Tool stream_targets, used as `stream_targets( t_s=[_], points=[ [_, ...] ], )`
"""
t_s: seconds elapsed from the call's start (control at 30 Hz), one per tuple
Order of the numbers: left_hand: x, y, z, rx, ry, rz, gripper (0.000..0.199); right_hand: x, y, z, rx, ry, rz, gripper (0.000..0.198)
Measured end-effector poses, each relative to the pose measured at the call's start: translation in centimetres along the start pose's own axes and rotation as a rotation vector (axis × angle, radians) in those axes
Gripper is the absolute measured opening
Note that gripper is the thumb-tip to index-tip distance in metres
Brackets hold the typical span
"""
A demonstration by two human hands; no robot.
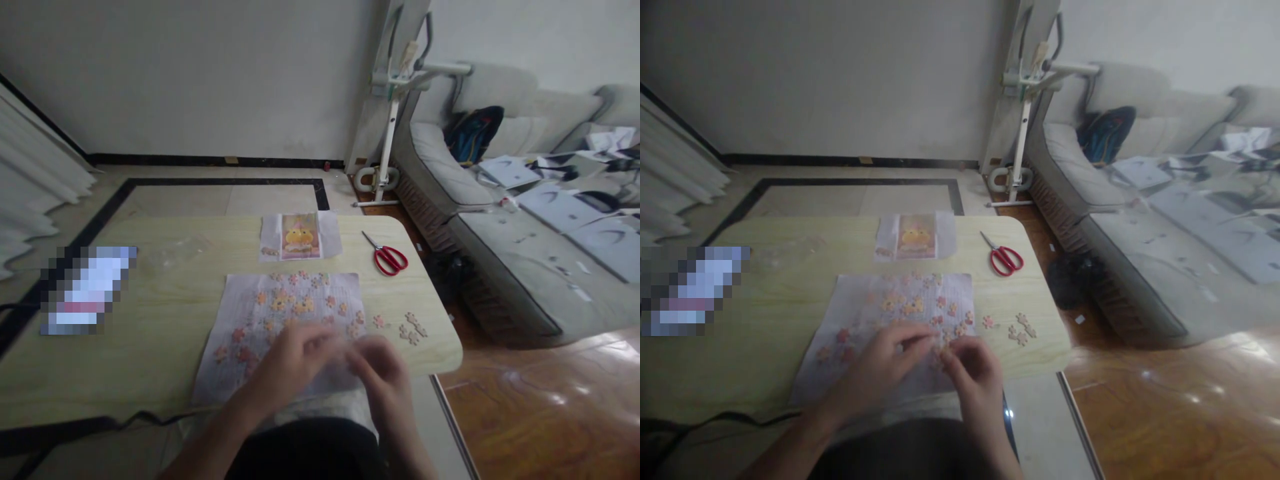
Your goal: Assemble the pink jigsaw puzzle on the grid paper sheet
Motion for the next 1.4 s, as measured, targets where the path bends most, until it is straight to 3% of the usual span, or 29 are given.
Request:
stream_targets(
  t_s=[0.13, 0.2, 0.5, 0.8, 0.97, 1.1, 1.23, 1.4],
  points=[
    [-0.6, -0.2, -3.7, 0.091, -0.077, -0.495, 0.026, -2.5, -0.2, -0.5, -0.006, 0.1, -0.083, 0.023],
    [-0.6, -0.8, -5.1, 0.093, -0.137, -0.633, 0.026, -3.5, -0.4, -0.7, -0.016, 0.131, -0.092, 0.024],
    [1.8, -1.8, -6.1, 0.127, -0.29, -0.7, 0.025, -4.9, -0.6, -1.3, -0.026, 0.165, -0.14, 0.022],
    [2.3, -2.9, -6.7, 0.091, -0.23, -0.536, 0.01, -5.2, -0.8, -1.6, -0.062, 0.17, -0.099, 0.019],
    [1.8, -3.0, -6.5, 0.063, -0.124, -0.345, 0.004, -5.0, -0.8, -1.8, -0.054, 0.157, -0.124, 0.021],
    [1.5, -2.1, -5.0, -0.008, -0.028, -0.086, 0.015, -4.1, -1.6, -1.9, -0.038, 0.145, -0.12, 0.022],
    [0.7, -1.5, -2.7, -0.1, 0.154, 0.279, 0.018, -2.5, -2.9, -1.3, -0.059, 0.123, -0.108, 0.017],
    [-0.5, -0.8, -0.1, -0.108, 0.257, 0.358, 0.012, -0.2, -3.6, -0.3, -0.076, 0.074, -0.113, 0.015]
  ],
)
Point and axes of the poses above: each hand's wrist, its own z-axis away from the middle knuckle, its own x-axis out of the palm, y = z × x, the point moved 9 cm from there along -z, towards the middle knuckle, and after that the axes turned 15 degrees about x, right-handed, at the moved point
